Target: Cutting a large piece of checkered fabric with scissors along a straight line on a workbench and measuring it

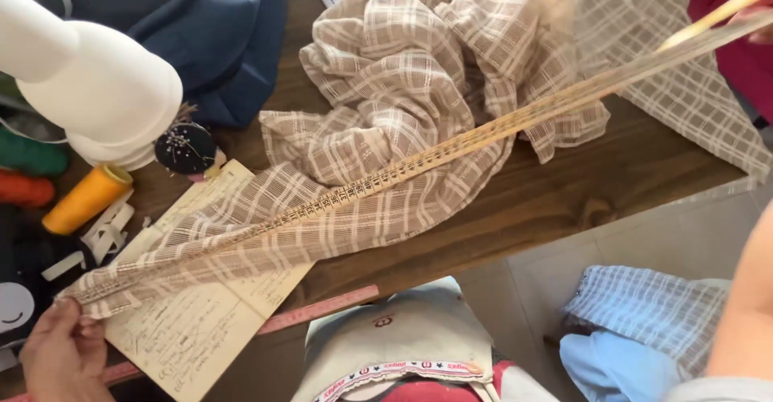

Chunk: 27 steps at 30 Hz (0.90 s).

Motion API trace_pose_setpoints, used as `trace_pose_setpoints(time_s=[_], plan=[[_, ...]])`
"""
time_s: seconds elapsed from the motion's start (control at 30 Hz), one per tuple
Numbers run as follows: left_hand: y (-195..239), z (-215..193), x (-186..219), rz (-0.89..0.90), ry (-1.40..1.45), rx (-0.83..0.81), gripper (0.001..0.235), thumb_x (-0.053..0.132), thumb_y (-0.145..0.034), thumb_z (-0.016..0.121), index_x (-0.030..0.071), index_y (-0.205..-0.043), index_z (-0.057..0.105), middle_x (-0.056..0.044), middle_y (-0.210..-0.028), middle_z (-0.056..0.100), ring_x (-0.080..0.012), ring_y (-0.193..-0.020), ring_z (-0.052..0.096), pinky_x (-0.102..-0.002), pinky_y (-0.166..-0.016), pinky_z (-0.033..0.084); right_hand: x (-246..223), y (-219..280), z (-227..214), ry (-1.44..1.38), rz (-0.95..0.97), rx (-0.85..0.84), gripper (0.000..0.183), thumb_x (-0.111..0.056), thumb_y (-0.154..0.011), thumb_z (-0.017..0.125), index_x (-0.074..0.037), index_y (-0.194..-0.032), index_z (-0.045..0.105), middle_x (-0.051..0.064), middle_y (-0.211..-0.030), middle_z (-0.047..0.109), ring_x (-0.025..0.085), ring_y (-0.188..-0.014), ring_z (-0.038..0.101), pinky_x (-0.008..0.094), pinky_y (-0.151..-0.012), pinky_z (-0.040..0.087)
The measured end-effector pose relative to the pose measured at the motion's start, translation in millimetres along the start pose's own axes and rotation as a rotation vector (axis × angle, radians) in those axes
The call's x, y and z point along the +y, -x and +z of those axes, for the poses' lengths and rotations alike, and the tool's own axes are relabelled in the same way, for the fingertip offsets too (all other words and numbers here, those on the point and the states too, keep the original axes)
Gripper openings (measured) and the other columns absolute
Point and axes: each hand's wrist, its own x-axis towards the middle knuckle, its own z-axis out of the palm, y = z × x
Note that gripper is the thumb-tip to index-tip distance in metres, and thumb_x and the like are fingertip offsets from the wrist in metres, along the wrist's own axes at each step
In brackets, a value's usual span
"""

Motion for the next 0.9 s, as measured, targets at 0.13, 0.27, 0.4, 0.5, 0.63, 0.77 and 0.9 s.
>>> trace_pose_setpoints(time_s=[0.13,0.27,0.4,0.5,0.63,0.77,0.9], plan=[[12,-6,7,-0.029,-0.043,-0.02,0.005,0.017,-0.107,0.07,0.019,-0.105,0.066,0.008,-0.096,0.064,0.0004,-0.066,0.05,-0.009,-0.052,0.041,-97,-19,67,0.002,-0.028,0.003,0.072,0.013,-0.062,0.089,0.014,-0.129,0.062,0.027,-0.11,0.066,0.038,-0.101,0.066,0.043,-0.086,0.057],[18,2,9,-0.074,-0.03,-0.008,0.007,0.022,-0.107,0.071,0.019,-0.109,0.066,0.008,-0.088,0.063,0.0028,-0.067,0.051,-0.009,-0.053,0.043,-298,27,154,0.176,0.557,-0.434,0.071,-0.03,-0.078,0.079,-0.011,-0.143,0.06,0.011,-0.139,0.067,0.03,-0.123,0.065,0.043,-0.103,0.05],[9,6,5,-0.126,-0.055,0.054,0.008,0.021,-0.103,0.071,0.027,-0.108,0.067,0.012,-0.092,0.067,0.0036,-0.064,0.051,-0.009,-0.051,0.041,-342,25,246,0.134,0.575,-0.315,0.018,-0.023,-0.1,0.066,-0.011,-0.114,0.069,0.008,-0.099,0.073,0.018,-0.083,0.07,0.029,-0.067,0.051],[-8,-4,-2,-0.127,-0.058,-0.039,0.011,0.021,-0.107,0.069,0.026,-0.099,0.062,0.008,-0.085,0.06,0.0034,-0.067,0.05,-0.008,-0.051,0.04,-283,0,284,-0.203,0.548,-0.166,0.062,-0.014,-0.082,0.081,-0.005,-0.13,0.041,0.014,-0.112,0.052,0.028,-0.085,0.065,0.038,-0.059,0.06],[7,3,8,-0.091,-0.09,-0.006,0.01,0.022,-0.103,0.073,0.021,-0.108,0.064,0.009,-0.092,0.064,0.0051,-0.067,0.054,-0.007,-0.05,0.044,-301,4,280,0.022,0.478,-0.026,0.055,-0.01,-0.087,0.076,-0.009,-0.127,0.039,0.016,-0.111,0.056,0.033,-0.092,0.06,0.048,-0.069,0.05],[2,2,3,-0.094,-0.078,-0.019,0.008,0.021,-0.103,0.072,0.026,-0.106,0.066,0.011,-0.095,0.066,0.0046,-0.07,0.054,-0.007,-0.052,0.043,-270,-11,274,0.547,0.231,-0.001,0.05,-0.019,-0.088,0.074,-0.009,-0.131,0.049,0.017,-0.104,0.059,0.037,-0.096,0.056,0.049,-0.076,0.051],[10,11,8,-0.137,-0.131,0.091,0.009,0.026,-0.106,0.072,0.027,-0.101,0.065,0.013,-0.09,0.066,0.0068,-0.065,0.052,-0.006,-0.051,0.044,-292,-19,231,0.386,0.271,-0.129,0.028,-0.018,-0.087,0.062,-0.023,-0.111,0.076,0.021,-0.149,0.047,0.042,-0.138,0.041,0.059,-0.114,0.039]])
